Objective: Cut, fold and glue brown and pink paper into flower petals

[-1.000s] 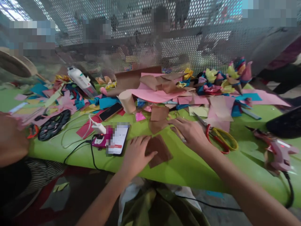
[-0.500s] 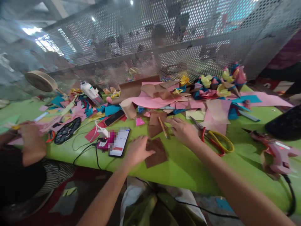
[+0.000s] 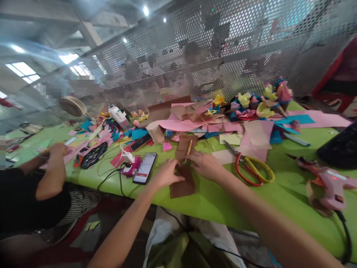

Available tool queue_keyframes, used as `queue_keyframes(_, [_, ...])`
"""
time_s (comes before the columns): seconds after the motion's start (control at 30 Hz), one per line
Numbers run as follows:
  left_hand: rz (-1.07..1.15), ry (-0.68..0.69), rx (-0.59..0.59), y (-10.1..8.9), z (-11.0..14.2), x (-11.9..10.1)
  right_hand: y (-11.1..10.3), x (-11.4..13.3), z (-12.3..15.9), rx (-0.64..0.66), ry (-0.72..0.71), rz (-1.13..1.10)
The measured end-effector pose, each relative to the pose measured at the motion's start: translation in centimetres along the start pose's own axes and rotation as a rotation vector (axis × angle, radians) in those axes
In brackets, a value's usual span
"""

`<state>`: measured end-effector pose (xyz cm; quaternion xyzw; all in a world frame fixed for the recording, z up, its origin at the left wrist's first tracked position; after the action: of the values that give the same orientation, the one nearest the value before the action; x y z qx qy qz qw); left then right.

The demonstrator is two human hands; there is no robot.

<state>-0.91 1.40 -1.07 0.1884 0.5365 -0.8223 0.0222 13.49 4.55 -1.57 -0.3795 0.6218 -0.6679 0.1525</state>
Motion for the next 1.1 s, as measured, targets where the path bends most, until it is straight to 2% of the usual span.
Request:
queue_keyframes(0.23, [0.334,0.069,-0.001,1.2,0.4,0.8,1.6,-0.4,-0.5,0.029,-0.005,0.054])
queue_keyframes(0.33, [0.539,0.127,-0.024,0.4,0.7,1.5,2.4,-0.1,-1.5,0.030,-0.015,-0.010])
queue_keyframes(0.4, [0.704,0.161,-0.093,-0.7,0.6,2.2,2.4,0.3,-2.3,0.017,-0.061,-0.155])
queue_keyframes(0.5, [0.941,0.195,-0.251,-2.5,-0.1,3.2,0.7,-0.3,-3.0,-0.095,-0.067,-0.445])
queue_keyframes(0.6, [1.105,0.230,-0.378,-4.0,-1.4,3.3,-1.8,-2.0,-2.2,-0.219,0.033,-0.576])
queue_keyframes(0.63, [1.131,0.242,-0.404,-4.4,-2.0,3.0,-2.5,-2.6,-1.7,-0.250,0.072,-0.628])
queue_keyframes(0.7, [1.160,0.271,-0.433,-5.1,-3.3,2.1,-3.1,-3.9,-0.5,-0.301,0.169,-0.873])
queue_keyframes(0.77, [1.193,0.309,-0.428,-5.5,-4.6,0.9,-3.5,-4.6,0.5,-0.382,0.225,-0.969])
queue_keyframes(0.87, [1.250,0.339,-0.454,-5.3,-6.2,-0.6,-4.7,-5.2,2.0,-0.621,0.270,-0.797])
queue_keyframes(0.97, [1.332,0.290,-0.600,-4.1,-6.6,-1.1,-6.5,-5.0,3.7,-0.844,0.247,-0.454])
queue_keyframes(1.0, [1.379,0.259,-0.604,-3.3,-6.7,-1.2,-7.1,-4.6,4.1,-0.888,0.213,-0.322])
queue_keyframes(1.03, [1.441,0.246,-0.551,-2.4,-6.8,-1.6,-7.6,-4.1,4.5,-0.911,0.172,-0.193])
queue_keyframes(1.1, [1.550,0.307,-0.253,-0.4,-7.4,-3.5,-7.9,-3.1,4.9,-0.903,0.103,0.022])
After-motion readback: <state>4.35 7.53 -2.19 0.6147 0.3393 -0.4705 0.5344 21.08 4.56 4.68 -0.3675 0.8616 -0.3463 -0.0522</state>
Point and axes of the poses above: each hand's wrist, its own z-axis away from the middle knuckle, its own y-axis out of the palm, x = y × z, the point moved 7 cm from there along -z, towards the middle knuckle, and after that the axes turned 11 degrees about x, right-handed, at the moved point
